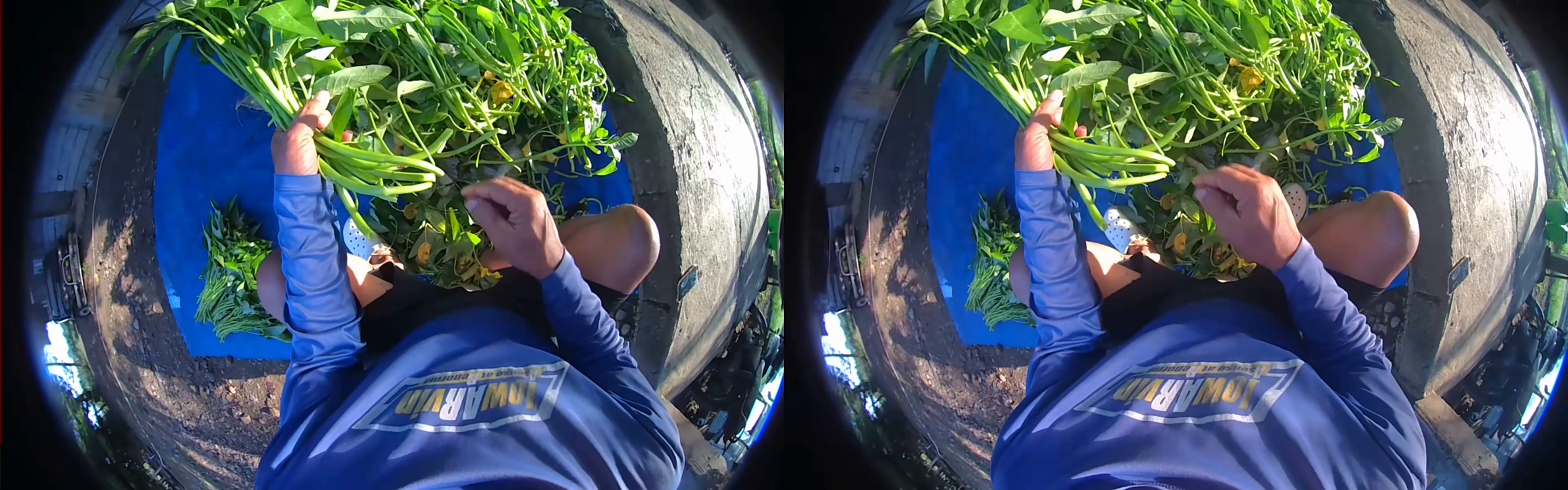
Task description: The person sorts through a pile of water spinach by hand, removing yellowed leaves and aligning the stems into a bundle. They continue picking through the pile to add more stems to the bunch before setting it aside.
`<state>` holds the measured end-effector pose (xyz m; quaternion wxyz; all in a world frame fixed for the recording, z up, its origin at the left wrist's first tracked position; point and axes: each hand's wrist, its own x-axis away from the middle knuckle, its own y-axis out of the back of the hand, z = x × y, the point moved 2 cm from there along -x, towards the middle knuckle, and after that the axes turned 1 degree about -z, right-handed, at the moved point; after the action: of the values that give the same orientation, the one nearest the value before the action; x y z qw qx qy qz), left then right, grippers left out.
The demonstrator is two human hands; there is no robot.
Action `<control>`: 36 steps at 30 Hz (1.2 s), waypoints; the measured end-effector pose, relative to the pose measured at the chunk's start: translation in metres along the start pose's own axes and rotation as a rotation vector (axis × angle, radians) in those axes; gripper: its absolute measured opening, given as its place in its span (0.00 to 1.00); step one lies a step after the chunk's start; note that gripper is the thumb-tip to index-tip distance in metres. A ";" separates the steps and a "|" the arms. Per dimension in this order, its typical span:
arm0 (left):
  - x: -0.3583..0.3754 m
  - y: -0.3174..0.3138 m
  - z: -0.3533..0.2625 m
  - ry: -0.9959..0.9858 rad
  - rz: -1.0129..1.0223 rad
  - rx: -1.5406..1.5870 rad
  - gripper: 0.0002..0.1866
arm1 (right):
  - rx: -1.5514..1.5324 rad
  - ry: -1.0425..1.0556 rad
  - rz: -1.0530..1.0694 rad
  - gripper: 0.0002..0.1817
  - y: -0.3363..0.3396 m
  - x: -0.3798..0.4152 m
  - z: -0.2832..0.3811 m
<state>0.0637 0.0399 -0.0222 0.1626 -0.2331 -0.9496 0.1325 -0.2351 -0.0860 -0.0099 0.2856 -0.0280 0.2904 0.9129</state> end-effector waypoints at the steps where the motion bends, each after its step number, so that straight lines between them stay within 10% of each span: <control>1: 0.000 -0.001 0.001 -0.035 0.038 -0.037 0.15 | 0.044 0.042 0.008 0.14 0.008 -0.017 0.019; 6: -0.003 -0.006 0.002 0.001 0.125 -0.078 0.17 | 0.417 0.480 -0.077 0.12 -0.001 -0.045 0.019; 20: 0.012 -0.005 -0.005 0.112 0.112 -0.090 0.16 | -0.257 0.066 0.031 0.08 0.001 0.001 0.046; 27: 0.034 -0.026 0.003 0.135 0.342 0.223 0.12 | -0.200 0.146 -0.075 0.08 -0.014 -0.076 0.035; 36: 0.033 -0.032 0.003 0.030 0.381 0.090 0.20 | -0.015 0.205 0.300 0.12 -0.050 -0.096 0.010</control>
<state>0.0217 0.0280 -0.0062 0.1590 -0.4030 -0.8789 0.1996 -0.1264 -0.0954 -0.0063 0.1151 -0.0795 0.3120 0.9397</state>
